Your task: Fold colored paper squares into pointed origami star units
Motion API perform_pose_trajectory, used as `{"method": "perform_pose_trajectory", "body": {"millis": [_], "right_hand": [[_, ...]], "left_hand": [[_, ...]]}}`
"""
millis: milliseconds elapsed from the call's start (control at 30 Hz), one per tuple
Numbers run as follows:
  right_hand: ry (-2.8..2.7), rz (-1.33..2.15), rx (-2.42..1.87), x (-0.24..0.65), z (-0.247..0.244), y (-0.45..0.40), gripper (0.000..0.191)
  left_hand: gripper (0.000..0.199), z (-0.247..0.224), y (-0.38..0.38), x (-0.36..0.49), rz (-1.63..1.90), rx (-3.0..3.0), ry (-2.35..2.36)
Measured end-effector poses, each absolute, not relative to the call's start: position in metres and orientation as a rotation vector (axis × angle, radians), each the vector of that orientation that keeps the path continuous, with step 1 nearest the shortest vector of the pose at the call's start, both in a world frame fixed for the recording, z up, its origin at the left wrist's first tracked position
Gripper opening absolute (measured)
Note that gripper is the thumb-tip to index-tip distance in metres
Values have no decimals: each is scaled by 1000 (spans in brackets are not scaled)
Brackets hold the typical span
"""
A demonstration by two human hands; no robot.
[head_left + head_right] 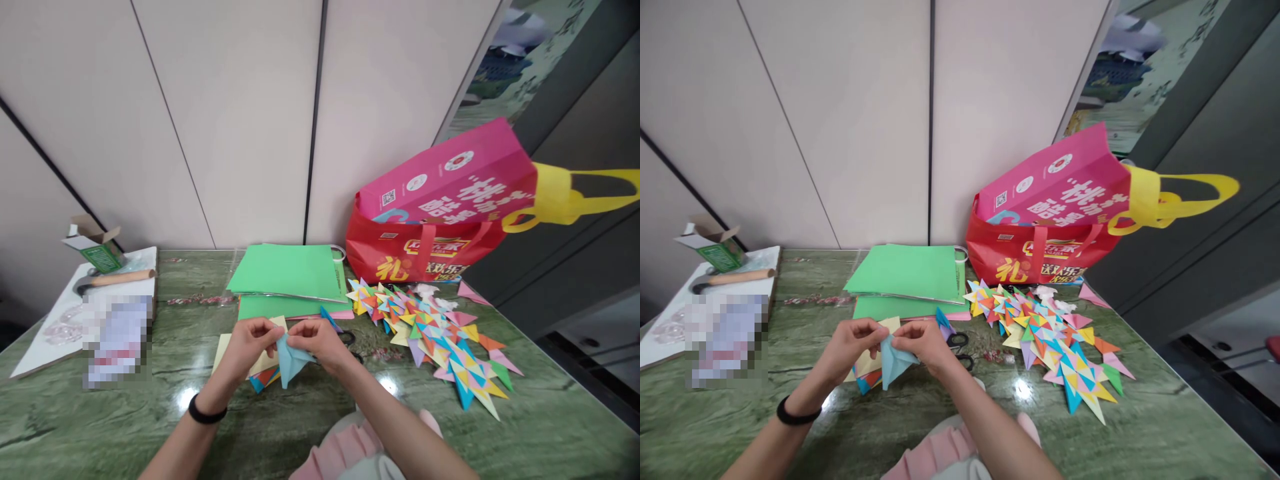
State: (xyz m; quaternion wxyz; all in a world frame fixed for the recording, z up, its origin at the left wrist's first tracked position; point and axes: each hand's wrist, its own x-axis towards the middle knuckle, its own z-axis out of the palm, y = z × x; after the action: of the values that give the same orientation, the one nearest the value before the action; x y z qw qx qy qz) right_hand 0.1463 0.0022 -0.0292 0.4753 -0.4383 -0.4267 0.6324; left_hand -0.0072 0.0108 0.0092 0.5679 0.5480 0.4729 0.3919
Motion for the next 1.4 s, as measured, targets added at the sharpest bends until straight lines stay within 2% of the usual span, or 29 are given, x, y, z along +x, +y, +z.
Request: {"method": "perform_pose_trajectory", "body": {"millis": [333,533,800,1067,1400], "right_hand": [[-884,1635,-1055,146,-33,5,28],[-710,1686,-971,146,-33,6,29],[-794,1763,-1064,150,-26,5,32],[-923,1564,-1025,145,-26,3,27],[-1049,1512,-1014,144,-19,2,28]], "left_hand": [[31,9,15,-12,815,1245,1017],[33,0,12,-5,704,1394,1115],[36,-4,12,-6,617,1457,1119],[37,1,9,-5,505,1579,1111],[36,4,8,-2,437,1614,1102]]}}
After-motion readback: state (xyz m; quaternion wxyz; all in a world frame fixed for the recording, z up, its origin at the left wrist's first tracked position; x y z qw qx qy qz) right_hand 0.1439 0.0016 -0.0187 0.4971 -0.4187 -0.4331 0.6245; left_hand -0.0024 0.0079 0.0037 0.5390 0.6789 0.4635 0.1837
